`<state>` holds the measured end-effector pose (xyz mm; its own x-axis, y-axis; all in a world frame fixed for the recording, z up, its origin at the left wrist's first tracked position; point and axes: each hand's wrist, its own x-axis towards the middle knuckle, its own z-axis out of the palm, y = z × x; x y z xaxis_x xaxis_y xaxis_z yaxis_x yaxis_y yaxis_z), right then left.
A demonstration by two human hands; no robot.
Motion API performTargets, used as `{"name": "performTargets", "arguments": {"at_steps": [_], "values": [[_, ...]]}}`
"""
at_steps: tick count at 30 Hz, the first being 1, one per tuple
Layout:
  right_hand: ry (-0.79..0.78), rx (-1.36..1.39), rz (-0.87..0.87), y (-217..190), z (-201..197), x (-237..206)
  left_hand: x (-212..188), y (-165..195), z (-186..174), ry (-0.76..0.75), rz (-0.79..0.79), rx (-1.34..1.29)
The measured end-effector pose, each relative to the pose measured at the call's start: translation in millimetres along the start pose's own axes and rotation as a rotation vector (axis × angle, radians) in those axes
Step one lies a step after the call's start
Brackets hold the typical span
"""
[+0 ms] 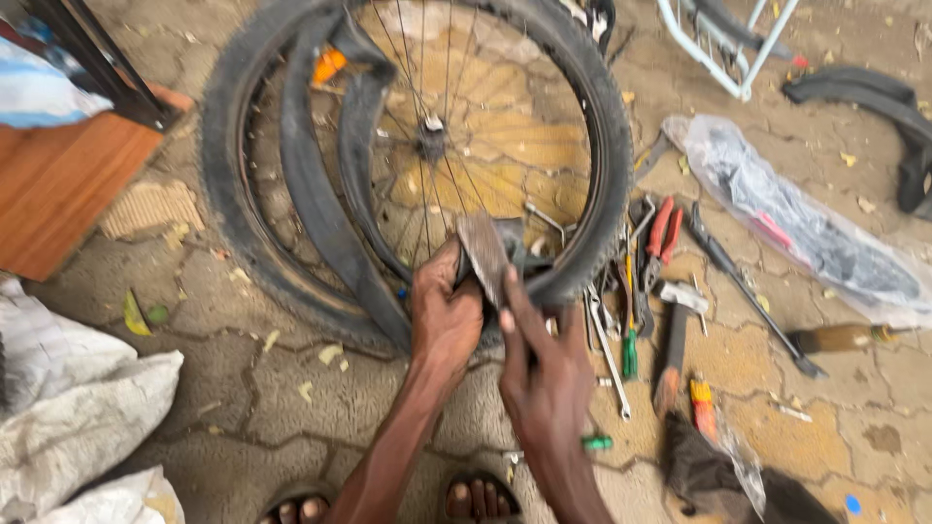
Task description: The person crouches on a paved floor beside a bicycle wheel and works on a removed rubber inner tube. They hold the tube against their leg and repeatedly roughen a section of it with a rasp-like file, then squeeze glue from a tube onto the roughened spot and press a patch onto the glued area with their fingers.
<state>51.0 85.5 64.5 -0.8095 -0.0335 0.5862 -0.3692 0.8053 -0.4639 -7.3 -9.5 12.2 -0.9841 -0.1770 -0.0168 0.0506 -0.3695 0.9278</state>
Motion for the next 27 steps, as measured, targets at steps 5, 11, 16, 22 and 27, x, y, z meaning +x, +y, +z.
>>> {"name": "performTargets", "arguments": {"at_steps": [5,11,16,22,27], "values": [[-0.218,-0.198,0.249,18.7,10.0,61.7,-7.5,-3.8,9.6,-0.054,0.014,0.237],[-0.089,-0.01,0.15,5.1,-14.3,12.3,2.3,14.8,1.3,-0.064,-0.015,0.007],[-0.099,-0.057,0.251,25.3,14.8,6.7,-4.0,10.0,3.5,-0.077,0.002,0.108],[-0.122,-0.131,0.192,26.0,11.0,58.0,2.2,3.3,5.7,-0.09,-0.092,-0.041],[-0.15,0.15,0.287,-0.1,-7.9,11.4,1.9,3.9,-6.6,-0.051,-0.189,0.055]]}}
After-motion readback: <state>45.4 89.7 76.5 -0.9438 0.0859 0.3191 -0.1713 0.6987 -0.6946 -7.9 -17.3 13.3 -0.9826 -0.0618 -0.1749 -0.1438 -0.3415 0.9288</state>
